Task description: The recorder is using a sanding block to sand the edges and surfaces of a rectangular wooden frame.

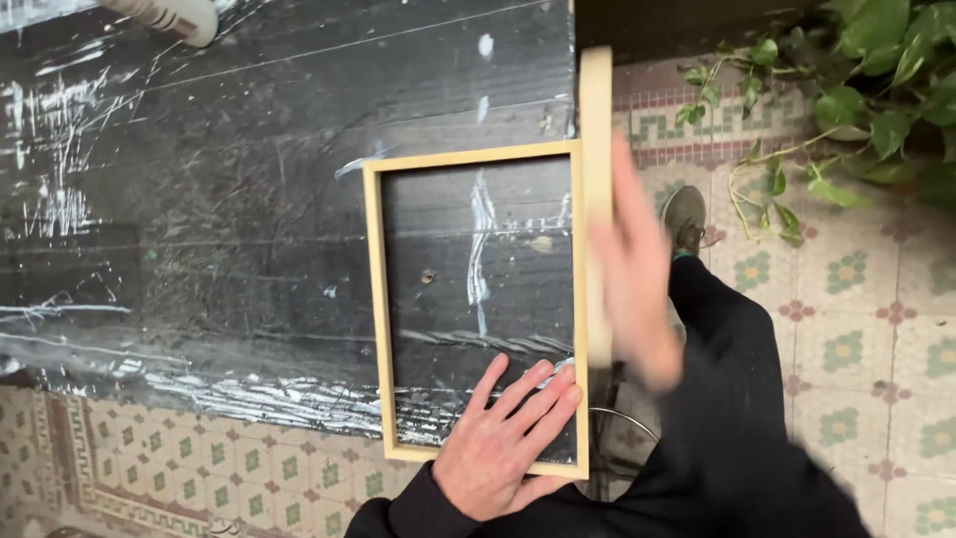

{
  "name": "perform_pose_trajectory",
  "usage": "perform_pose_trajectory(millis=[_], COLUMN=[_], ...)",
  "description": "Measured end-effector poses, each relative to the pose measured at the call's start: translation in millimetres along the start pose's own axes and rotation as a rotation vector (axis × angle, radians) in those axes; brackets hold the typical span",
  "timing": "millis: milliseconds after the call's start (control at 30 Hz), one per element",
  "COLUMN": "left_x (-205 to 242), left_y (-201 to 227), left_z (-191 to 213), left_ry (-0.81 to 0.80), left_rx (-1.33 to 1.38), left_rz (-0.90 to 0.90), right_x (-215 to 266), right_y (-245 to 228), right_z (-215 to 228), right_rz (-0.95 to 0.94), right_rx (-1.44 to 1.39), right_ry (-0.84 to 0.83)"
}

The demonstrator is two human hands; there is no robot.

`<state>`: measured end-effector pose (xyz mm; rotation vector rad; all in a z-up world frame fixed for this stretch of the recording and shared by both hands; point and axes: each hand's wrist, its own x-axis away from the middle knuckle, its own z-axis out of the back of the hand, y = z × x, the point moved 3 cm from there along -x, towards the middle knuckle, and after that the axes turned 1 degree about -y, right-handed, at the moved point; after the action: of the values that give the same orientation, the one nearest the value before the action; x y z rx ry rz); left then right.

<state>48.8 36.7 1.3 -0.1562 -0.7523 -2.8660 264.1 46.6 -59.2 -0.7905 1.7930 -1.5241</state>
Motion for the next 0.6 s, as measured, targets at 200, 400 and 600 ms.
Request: perform_pose_trajectory(millis=[200,400,600], left_x=[2.9,8.6,10.6], left_y=[-1.5,-1.7,-0.2], left_z=[0.0,-1.0,-1.9], left_ry=[0.066,0.078,0.115], left_rx=[0.008,0.057,0.041], left_rz=[-0.009,-0.007,-0.014], right_x=[29.7,69.9,-40.2], right_y=[-18.5,-11.5,7.6], right_z=[-1.7,-2.0,7.4], right_rz=[0.032,-0.081,0.132], right_rx=[0.045,0.106,0.166], right_ry=[-0.039,0.002,-0.043])
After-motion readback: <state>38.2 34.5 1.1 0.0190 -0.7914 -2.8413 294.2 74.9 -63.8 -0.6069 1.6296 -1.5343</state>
